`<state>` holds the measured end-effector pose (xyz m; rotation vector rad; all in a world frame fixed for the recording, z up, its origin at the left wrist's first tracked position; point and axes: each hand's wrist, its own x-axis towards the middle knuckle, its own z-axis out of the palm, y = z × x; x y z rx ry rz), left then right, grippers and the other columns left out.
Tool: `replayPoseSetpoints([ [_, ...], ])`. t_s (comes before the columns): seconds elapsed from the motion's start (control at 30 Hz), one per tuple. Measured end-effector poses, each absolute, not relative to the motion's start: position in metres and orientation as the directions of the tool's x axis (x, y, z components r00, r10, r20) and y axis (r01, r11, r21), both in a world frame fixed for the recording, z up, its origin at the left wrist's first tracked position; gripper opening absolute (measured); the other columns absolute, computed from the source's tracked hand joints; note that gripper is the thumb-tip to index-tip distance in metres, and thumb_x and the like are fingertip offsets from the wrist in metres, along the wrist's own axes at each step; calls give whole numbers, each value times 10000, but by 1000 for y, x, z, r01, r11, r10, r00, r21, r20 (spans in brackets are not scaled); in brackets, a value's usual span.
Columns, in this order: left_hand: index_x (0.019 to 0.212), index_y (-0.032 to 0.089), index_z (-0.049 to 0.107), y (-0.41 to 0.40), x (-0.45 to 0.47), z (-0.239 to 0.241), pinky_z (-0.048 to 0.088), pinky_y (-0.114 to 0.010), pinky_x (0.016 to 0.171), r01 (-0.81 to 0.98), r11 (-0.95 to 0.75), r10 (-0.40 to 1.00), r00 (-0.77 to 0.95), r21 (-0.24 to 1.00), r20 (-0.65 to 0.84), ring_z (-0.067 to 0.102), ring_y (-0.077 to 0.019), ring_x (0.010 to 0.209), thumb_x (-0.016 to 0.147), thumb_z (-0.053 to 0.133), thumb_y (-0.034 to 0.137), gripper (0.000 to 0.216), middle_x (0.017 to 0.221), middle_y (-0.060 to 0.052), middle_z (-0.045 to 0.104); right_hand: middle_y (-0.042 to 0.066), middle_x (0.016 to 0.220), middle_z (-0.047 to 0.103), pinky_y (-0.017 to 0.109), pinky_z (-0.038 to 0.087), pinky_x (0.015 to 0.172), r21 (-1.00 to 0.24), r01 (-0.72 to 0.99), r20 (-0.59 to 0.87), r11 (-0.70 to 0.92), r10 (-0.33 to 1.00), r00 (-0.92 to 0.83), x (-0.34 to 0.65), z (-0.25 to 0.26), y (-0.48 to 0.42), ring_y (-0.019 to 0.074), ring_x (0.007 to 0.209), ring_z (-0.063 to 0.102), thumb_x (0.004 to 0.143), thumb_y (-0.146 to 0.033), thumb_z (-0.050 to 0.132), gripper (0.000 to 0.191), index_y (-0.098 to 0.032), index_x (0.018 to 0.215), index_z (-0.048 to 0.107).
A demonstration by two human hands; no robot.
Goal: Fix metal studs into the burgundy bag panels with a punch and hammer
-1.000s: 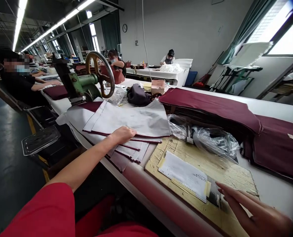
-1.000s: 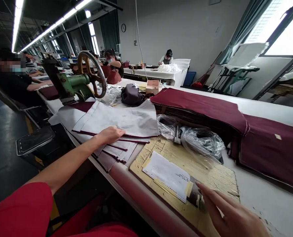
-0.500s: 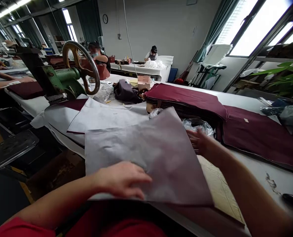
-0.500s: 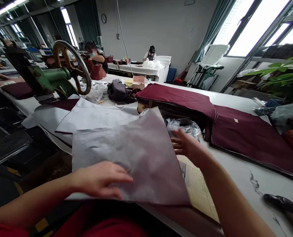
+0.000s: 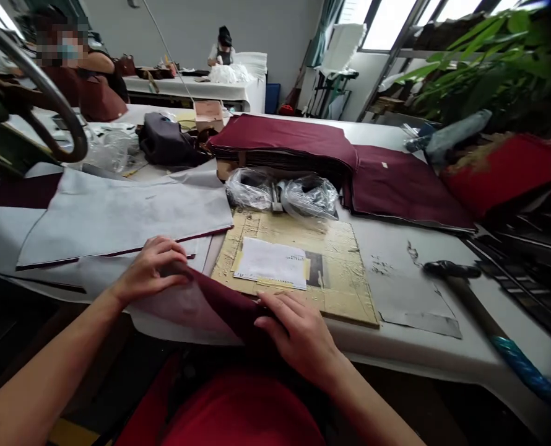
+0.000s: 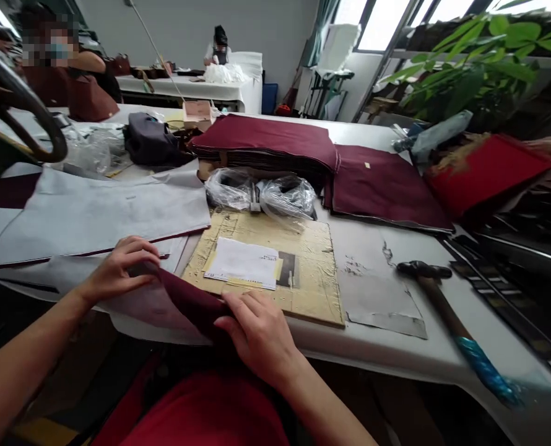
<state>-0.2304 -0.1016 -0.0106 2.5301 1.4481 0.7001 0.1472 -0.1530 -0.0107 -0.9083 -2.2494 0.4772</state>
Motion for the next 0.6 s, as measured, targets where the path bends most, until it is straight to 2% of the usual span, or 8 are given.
replayPoseSetpoints([
  [0.1,790,270,681,-111,-212,1,538,-436,907,726,-555,829,440,406,347,655,-228,941,924,602,266,155,935,-16,721,194,1414,591,627,422,1128,-448,441,451,778,622,-640,153,-20,-166,375,1275,577,860,-663,703,943,-181,1585,340],
  [0.13,800,275,671,-114,-204,10,556,-411,839,701,-562,826,440,439,354,660,-217,889,929,576,236,166,900,-9,716,218,1497,507,656,383,1148,-414,467,452,781,622,-640,156,-23,-170,401,1342,518,831,-673,726,1025,-172,1610,287],
  [0.2,852,292,664,-120,-183,33,560,-349,705,641,-586,811,470,496,349,662,-188,802,927,557,196,162,862,7,701,227,1536,457,647,428,1112,-337,562,496,755,650,-576,165,-30,-177,395,1375,491,912,-457,713,921,-188,1640,217],
  [0.27,878,295,652,-121,-160,60,533,-295,623,596,-627,778,519,503,354,659,-159,750,929,560,187,149,861,15,692,181,1424,590,556,524,1030,-286,637,566,715,663,-490,180,-31,-182,328,1270,601,955,-142,581,800,-238,1650,198],
  [0.33,871,275,633,-111,-136,85,501,-269,602,586,-679,734,565,442,377,651,-141,727,956,550,218,131,862,12,686,104,1240,712,457,577,937,-310,667,601,677,684,-414,203,-22,-182,268,1084,700,944,-36,502,771,-300,1631,271],
  [0.4,855,242,617,-90,-111,99,463,-264,603,594,-732,681,615,335,398,638,-140,711,998,524,296,179,838,-3,671,49,1140,746,393,598,840,-414,705,534,576,781,-324,231,-3,-174,245,940,730,974,-114,527,622,-358,1541,446],
  [0.5,829,199,613,-42,-73,94,396,-262,593,591,-791,598,693,159,402,613,-144,688,1033,488,428,332,790,-16,643,23,1004,763,336,579,664,-538,778,266,325,941,-209,274,28,-145,249,812,722,1003,-378,550,293,-321,1255,690],
  [0.6,832,178,634,8,-43,67,381,-256,609,586,-808,573,755,63,319,629,-155,720,1022,531,431,333,822,-24,665,23,819,744,306,505,564,-507,835,37,215,973,-228,299,40,-109,238,710,682,986,-543,501,376,-255,956,742],
])
